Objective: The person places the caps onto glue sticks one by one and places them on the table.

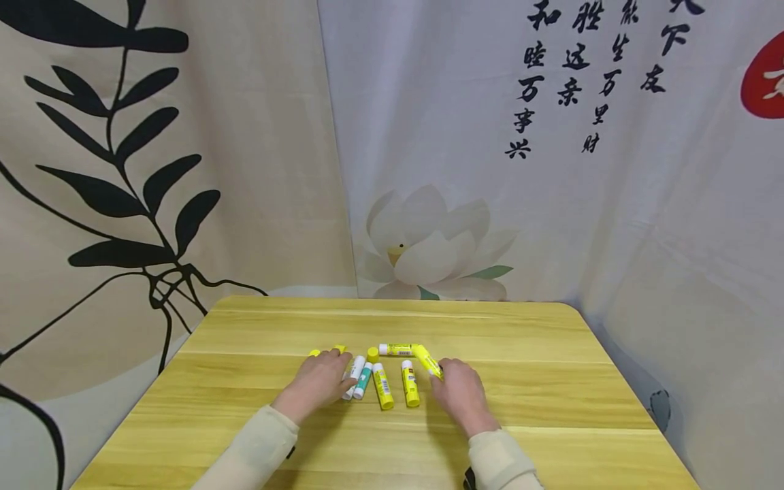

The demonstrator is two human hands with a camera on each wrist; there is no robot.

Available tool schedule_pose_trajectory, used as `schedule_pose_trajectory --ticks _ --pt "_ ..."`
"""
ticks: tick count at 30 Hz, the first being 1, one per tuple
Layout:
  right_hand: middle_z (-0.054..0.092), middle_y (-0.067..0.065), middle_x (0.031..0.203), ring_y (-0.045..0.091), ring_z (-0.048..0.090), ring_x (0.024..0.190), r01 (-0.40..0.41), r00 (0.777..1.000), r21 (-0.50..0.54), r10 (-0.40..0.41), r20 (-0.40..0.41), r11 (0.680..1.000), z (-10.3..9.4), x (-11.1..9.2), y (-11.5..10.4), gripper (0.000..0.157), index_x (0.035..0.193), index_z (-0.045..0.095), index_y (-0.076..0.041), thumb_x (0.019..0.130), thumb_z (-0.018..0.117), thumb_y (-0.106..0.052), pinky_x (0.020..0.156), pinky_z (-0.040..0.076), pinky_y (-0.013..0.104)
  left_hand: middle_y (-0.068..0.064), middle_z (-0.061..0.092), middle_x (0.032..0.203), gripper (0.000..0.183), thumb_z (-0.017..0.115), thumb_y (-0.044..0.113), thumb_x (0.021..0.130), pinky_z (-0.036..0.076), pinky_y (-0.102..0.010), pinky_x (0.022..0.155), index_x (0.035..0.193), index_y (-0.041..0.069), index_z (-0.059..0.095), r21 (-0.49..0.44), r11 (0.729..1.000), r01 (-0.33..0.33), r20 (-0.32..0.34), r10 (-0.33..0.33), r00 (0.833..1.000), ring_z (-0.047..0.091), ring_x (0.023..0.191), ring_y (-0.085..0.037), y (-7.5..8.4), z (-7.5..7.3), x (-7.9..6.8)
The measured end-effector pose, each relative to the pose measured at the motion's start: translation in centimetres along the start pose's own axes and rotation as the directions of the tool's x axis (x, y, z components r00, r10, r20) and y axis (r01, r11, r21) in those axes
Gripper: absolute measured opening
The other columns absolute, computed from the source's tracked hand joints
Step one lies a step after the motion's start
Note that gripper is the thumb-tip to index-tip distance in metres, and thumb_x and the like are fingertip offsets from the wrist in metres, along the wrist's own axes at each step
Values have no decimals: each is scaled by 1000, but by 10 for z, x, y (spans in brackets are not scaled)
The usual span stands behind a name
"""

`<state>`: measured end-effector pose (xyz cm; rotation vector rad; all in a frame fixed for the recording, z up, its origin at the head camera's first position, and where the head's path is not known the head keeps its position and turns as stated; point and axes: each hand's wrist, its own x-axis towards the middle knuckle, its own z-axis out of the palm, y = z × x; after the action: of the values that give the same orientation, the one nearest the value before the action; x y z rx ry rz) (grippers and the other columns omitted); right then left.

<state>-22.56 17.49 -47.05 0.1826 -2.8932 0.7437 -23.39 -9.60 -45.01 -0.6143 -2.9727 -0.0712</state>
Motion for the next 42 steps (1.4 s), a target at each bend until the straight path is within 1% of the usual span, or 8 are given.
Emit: schedule_pose_trajectory --ticks 7,13,19,27,31,35,40,42 --pt "69 18 96 21 58 74 -45 999 -12 45 -31 999 -4 2 12 32 112 67 8 92 68 -16 68 53 43 -12 62 93 41 72 38 90 52 -49 76 112 5 66 4 995 102 46 -102 994 62 89 -30 -8 0 -3" --pt "62 18 91 23 55 72 -86 995 1 86 -48 996 -5 2 26 35 113 65 13 92 66 -15 64 50 41 -13 63 93 39 72 37 90 52 -50 75 108 3 67 -27 989 144 65 -142 988 62 87 -31 -16 3 -4" --pt "59 16 84 24 52 69 -122 991 -8 122 -51 992 -5 3 37 32 107 66 14 91 64 -14 60 48 39 -12 63 94 40 70 38 92 52 -49 76 111 3 67 -50 981 186 127 -179 976 61 88 -31 -21 3 -4" --pt "59 15 78 25 52 65 -182 983 -46 180 -43 982 -9 8 48 27 97 65 13 90 60 -13 60 49 41 -18 65 106 49 71 41 90 51 -53 83 118 0 65 -82 973 217 120 -206 971 62 99 -36 -25 -2 -9" --pt "57 14 75 25 51 64 -214 977 -48 213 -26 976 -11 11 53 25 90 64 11 91 58 -14 59 47 40 -20 65 112 53 69 41 92 50 -54 86 123 -2 63 -98 969 226 132 -213 968 61 103 -38 -27 -3 -12" --pt "52 12 70 25 48 61 -236 972 -29 236 -20 971 -11 14 57 25 81 61 7 93 57 -15 54 44 37 -19 65 111 51 68 40 93 50 -54 85 121 -2 63 -107 969 222 128 -208 970 62 101 -37 -29 -2 -15" --pt "51 13 69 25 48 60 -232 972 -22 231 -37 972 -9 20 58 29 78 59 8 94 58 -16 51 43 36 -19 65 107 49 68 40 93 51 -54 82 120 -1 64 -112 969 222 121 -208 970 62 98 -36 -31 1 -16" --pt "51 13 68 25 48 59 -233 972 -28 232 -41 972 -8 23 59 30 76 59 7 95 59 -17 51 43 36 -19 64 108 50 68 39 93 51 -54 83 122 -1 63 -114 967 229 125 -215 969 62 99 -36 -32 2 -17"
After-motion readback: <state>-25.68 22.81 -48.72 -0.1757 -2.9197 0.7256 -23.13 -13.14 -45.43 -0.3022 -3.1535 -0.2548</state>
